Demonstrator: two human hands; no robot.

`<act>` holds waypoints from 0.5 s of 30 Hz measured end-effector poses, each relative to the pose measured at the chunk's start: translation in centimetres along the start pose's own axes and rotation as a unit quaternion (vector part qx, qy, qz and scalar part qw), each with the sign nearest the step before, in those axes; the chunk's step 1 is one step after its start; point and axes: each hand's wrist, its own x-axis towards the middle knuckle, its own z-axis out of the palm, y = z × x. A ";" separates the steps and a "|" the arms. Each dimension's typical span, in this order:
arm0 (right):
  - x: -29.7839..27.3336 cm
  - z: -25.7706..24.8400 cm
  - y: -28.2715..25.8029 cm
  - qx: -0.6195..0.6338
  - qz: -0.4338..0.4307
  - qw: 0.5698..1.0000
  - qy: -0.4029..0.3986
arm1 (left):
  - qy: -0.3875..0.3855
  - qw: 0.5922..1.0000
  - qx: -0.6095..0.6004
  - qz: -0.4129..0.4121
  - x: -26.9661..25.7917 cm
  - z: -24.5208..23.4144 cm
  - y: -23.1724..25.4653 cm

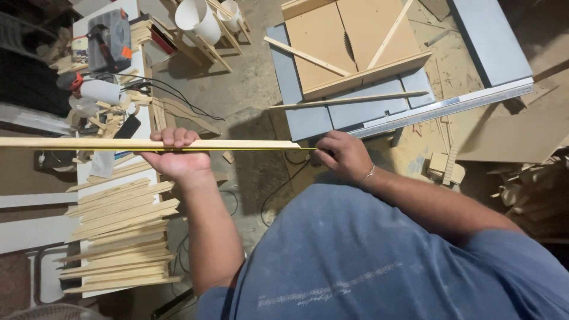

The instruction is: Measuring and sorting thin wooden slats in a workshop using a tape measure and a table saw jig.

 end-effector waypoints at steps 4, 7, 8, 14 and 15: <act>-0.5 0.5 0.1 -0.043 -0.044 0.997 0.047 | -0.102 0.994 -0.019 -0.017 0.4 -1.2 0.3; -0.4 0.5 -0.1 -0.012 -0.028 0.999 0.022 | -0.072 0.997 -0.012 0.003 0.4 -1.2 -0.2; -0.5 1.0 0.4 -0.014 -0.038 0.999 0.018 | -0.069 0.997 -0.016 0.013 0.1 -0.7 -0.7; -0.8 3.2 2.1 0.054 0.070 0.984 -0.153 | 0.214 0.972 0.065 0.067 3.9 -8.5 -6.9; -0.4 3.1 2.5 0.065 0.129 0.976 -0.160 | 0.207 0.976 0.061 0.026 5.7 -11.8 -8.9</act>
